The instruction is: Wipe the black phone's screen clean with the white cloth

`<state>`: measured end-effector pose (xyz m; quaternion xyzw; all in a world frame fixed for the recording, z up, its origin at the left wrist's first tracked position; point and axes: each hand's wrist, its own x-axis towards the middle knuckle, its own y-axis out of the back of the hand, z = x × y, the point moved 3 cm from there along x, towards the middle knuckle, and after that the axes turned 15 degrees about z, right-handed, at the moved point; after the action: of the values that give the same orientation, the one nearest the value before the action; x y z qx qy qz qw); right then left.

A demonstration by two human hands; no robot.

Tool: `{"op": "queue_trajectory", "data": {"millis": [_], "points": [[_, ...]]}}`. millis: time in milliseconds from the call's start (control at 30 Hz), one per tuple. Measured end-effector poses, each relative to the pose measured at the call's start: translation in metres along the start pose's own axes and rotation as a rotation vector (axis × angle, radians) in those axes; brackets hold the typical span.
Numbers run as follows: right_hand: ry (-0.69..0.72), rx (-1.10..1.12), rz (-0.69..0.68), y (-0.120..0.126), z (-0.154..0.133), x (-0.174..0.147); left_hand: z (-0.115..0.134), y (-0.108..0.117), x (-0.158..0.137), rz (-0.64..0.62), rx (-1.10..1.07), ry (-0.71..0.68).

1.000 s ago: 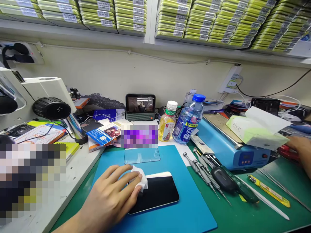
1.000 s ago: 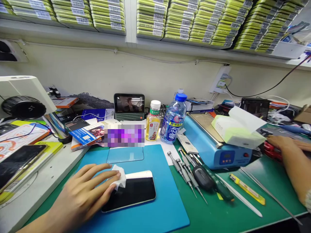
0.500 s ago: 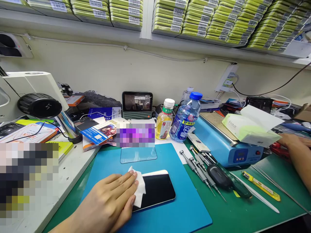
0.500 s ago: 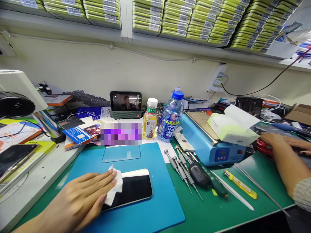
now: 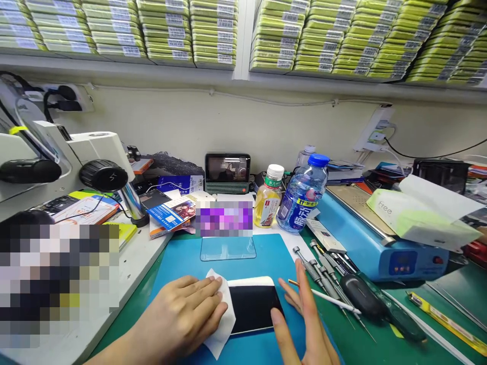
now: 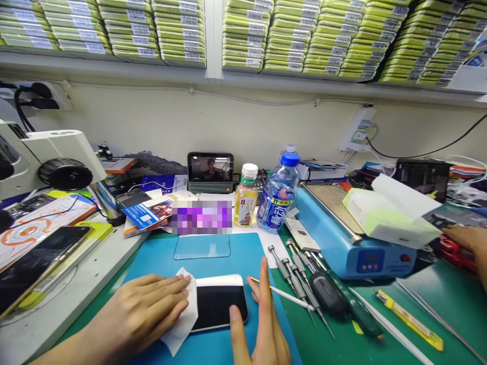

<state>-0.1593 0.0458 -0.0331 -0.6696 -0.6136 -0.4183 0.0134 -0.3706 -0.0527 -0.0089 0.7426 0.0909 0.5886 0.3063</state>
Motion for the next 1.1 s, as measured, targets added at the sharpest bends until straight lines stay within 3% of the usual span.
{"op": "queue_trajectory", "data": {"millis": [367, 567, 867, 967, 1100], "points": [[0.046, 0.005, 0.006, 0.003, 0.009, 0.000, 0.025, 0.006, -0.018, -0.224, 0.289, -0.051], [0.069, 0.016, -0.008, 0.002, 0.008, -0.002, 0.041, 0.010, -0.037, -0.143, 0.378, -0.003], [0.176, -0.002, -0.112, 0.003, 0.015, 0.001, 0.057, -0.004, -0.019, -0.164, 0.521, 0.067], [0.189, -0.024, -0.133, 0.004, 0.016, 0.002, 0.067, -0.002, -0.031, -0.149, 0.506, 0.026], [0.199, -0.028, -0.133, 0.004, 0.016, 0.002, 0.076, 0.000, -0.053, -0.235, 0.519, 0.003]]}}
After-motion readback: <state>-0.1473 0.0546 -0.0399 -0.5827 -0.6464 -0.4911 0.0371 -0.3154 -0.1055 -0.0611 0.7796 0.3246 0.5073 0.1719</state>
